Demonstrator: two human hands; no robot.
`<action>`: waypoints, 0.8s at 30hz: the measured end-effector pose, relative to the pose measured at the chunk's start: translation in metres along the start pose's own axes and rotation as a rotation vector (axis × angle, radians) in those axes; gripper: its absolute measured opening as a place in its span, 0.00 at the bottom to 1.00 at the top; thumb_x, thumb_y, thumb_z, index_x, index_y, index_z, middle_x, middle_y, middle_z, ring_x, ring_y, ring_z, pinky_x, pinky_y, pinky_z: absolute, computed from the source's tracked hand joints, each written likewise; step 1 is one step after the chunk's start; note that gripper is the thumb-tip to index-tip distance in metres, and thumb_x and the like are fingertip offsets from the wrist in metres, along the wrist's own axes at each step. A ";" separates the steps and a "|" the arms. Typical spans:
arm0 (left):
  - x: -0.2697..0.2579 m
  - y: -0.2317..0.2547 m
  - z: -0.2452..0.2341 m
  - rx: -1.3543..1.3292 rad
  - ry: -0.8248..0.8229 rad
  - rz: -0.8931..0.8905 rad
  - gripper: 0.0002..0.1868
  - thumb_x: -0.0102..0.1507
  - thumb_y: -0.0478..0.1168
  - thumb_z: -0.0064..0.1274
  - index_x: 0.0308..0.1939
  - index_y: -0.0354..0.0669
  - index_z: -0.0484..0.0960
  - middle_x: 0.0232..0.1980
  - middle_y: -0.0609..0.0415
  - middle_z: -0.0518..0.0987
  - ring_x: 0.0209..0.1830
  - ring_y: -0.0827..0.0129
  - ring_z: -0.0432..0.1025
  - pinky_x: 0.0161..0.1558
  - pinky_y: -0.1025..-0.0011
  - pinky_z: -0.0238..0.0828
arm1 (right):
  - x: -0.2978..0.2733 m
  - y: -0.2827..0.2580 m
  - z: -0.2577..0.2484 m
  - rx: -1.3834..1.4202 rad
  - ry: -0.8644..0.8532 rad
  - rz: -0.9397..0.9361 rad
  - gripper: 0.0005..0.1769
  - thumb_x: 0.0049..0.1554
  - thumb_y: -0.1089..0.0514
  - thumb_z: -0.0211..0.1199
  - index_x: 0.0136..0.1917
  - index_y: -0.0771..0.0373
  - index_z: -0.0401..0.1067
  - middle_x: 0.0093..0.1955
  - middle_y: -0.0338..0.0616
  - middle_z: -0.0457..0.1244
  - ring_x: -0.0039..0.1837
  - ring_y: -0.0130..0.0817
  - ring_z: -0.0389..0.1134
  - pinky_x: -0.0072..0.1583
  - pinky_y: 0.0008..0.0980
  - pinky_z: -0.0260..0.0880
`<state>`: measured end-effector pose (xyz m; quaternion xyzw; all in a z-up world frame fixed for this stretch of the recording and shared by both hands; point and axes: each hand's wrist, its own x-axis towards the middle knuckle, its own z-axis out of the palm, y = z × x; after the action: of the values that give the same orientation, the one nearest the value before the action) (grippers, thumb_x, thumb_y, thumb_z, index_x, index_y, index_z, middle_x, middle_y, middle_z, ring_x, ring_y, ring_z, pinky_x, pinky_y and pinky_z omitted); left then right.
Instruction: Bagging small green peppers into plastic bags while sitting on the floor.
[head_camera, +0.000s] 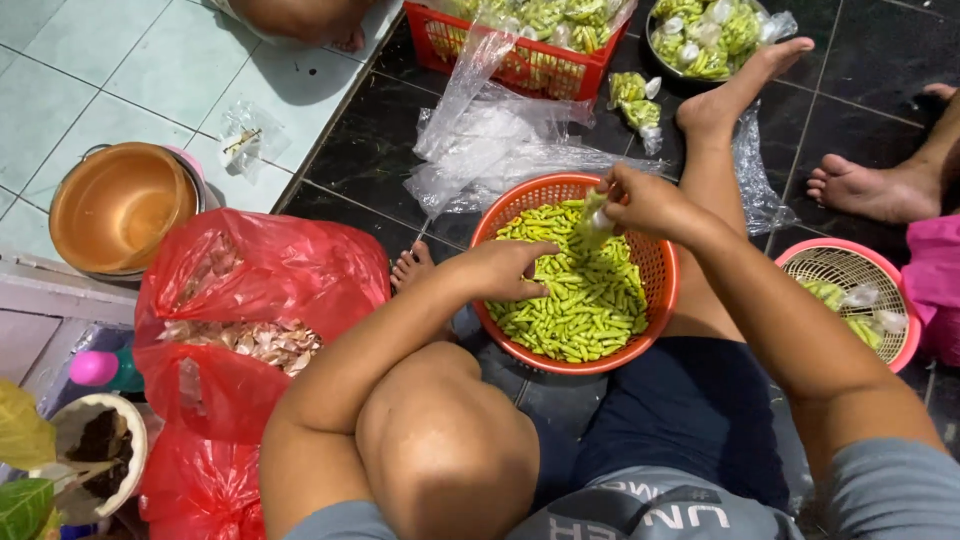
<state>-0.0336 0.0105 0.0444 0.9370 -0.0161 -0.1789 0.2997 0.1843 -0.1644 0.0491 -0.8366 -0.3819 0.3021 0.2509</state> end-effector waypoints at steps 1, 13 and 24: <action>-0.001 -0.001 0.001 -0.006 -0.017 -0.007 0.37 0.62 0.56 0.54 0.74 0.56 0.65 0.41 0.56 0.83 0.46 0.56 0.78 0.47 0.56 0.75 | 0.005 -0.003 -0.005 -0.092 0.000 -0.008 0.20 0.56 0.57 0.63 0.61 0.60 0.67 0.51 0.53 0.71 0.45 0.48 0.76 0.51 0.47 0.72; -0.003 0.020 -0.020 -0.073 -0.226 -0.142 0.42 0.62 0.57 0.54 0.78 0.58 0.57 0.63 0.52 0.78 0.59 0.56 0.74 0.51 0.61 0.69 | 0.158 -0.023 -0.085 0.199 0.273 -0.115 0.05 0.66 0.64 0.55 0.54 0.58 0.67 0.48 0.46 0.66 0.47 0.37 0.71 0.47 0.36 0.75; -0.011 0.009 -0.010 -0.132 -0.108 -0.063 0.38 0.62 0.54 0.55 0.75 0.52 0.64 0.49 0.49 0.82 0.54 0.49 0.77 0.55 0.52 0.72 | 0.234 0.154 -0.015 -0.476 0.343 -0.183 0.13 0.60 0.53 0.56 0.53 0.53 0.79 0.49 0.48 0.72 0.54 0.56 0.73 0.50 0.56 0.74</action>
<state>-0.0398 0.0100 0.0604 0.9042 0.0088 -0.2392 0.3538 0.3932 -0.0724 -0.1142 -0.8727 -0.4679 0.0349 0.1350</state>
